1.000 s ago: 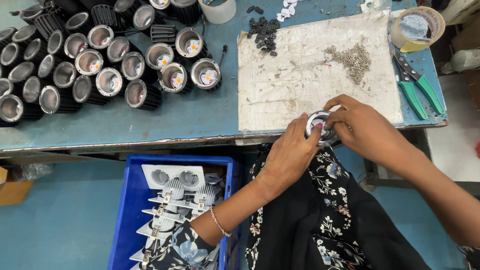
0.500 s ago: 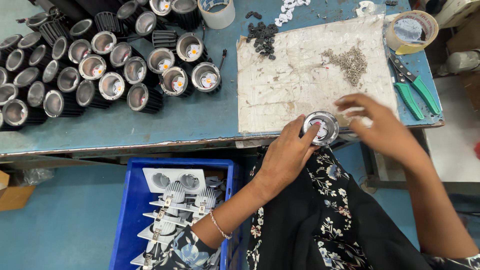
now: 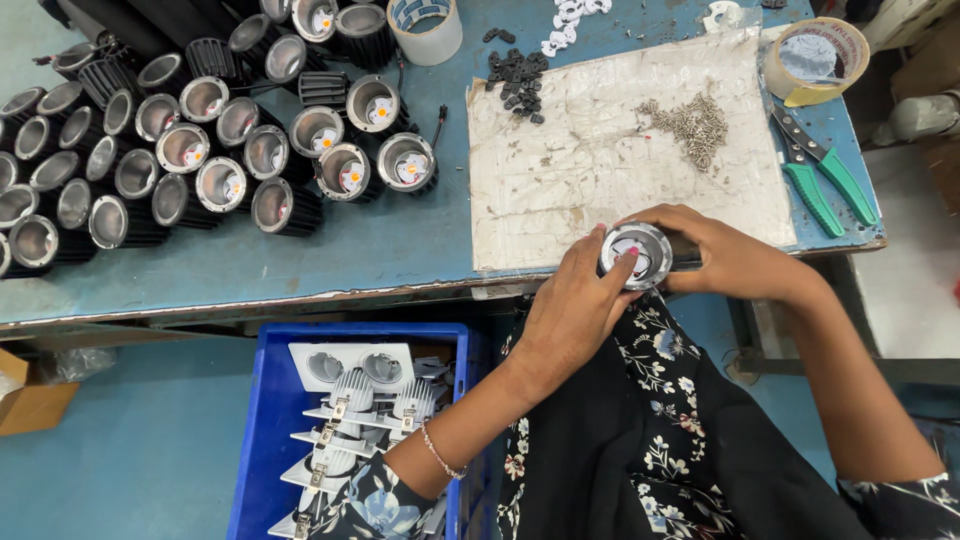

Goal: The person places small white gaskets onto LED housings and then secures them using an electric screwdriver.

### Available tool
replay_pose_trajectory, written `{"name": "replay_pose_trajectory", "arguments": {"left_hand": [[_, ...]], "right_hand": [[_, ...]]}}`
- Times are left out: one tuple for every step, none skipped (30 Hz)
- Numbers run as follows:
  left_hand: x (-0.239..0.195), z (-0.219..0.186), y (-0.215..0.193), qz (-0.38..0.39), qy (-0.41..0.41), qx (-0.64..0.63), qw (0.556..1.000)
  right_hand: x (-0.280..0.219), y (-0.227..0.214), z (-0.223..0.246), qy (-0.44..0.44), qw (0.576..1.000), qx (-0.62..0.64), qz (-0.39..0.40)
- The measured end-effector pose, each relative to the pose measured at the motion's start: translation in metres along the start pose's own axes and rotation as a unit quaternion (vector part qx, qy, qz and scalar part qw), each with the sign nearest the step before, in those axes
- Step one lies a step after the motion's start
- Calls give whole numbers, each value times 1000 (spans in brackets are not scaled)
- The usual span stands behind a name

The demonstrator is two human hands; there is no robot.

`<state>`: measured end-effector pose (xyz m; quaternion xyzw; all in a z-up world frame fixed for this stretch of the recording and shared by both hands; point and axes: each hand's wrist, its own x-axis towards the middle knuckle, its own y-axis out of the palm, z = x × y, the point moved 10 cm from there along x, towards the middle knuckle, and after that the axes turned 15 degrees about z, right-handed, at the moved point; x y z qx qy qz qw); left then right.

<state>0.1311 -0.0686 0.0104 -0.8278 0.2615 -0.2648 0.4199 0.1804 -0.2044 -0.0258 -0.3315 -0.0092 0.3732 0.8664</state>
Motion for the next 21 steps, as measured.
{"name": "replay_pose_trajectory", "arguments": {"left_hand": [[1,1,1,9,-5,-2,1000],[3,2,2,18,-10,-3,1000],[4,3,3,28,-16,-5,999],[5,3,3,34,-19,-4,999],[6,3,4,40,-23,-3,999],[6,4,4,45,-27,-2,999],[7,3,4,48,-28,4,998],[8,2,5,50,-29,9,998],[9,1,6,53,-29,15,998],[9,1,6,56,-29,16,998],[10,1,7,58,-28,16,998],[10,1,8,60,-26,17,998],[10,0,8,56,-22,17,998],[10,-1,7,52,-17,17,998],[9,-2,7,48,-12,17,999],[9,-2,7,48,-10,16,999],[8,-2,6,47,-9,15,999],[8,-1,6,47,-8,14,999],[8,-1,7,51,-9,14,999],[8,-1,8,55,-11,14,998],[9,0,8,58,-13,14,998]], "right_hand": [[1,0,0,-8,1000,-1,6],[3,0,1,-16,1000,-2,11],[4,0,2,-25,1000,-3,17],[5,-1,3,-32,999,1,23],[6,-2,5,-40,999,6,30],[8,-2,7,-48,998,10,36],[9,-3,7,-48,998,9,35],[9,-4,8,-47,998,9,35],[10,-4,9,-46,998,9,34],[10,-5,9,-41,999,16,31],[9,-6,9,-36,999,23,29],[9,-6,9,-31,999,30,26],[9,-7,10,-30,999,28,24],[9,-7,11,-29,999,27,23],[9,-8,12,-28,999,25,21],[9,-8,12,-31,999,34,21],[9,-8,13,-33,998,42,21],[9,-8,13,-36,998,51,20],[10,-8,13,-37,998,45,19],[10,-9,13,-37,998,38,18],[10,-9,13,-38,999,32,17]]}}
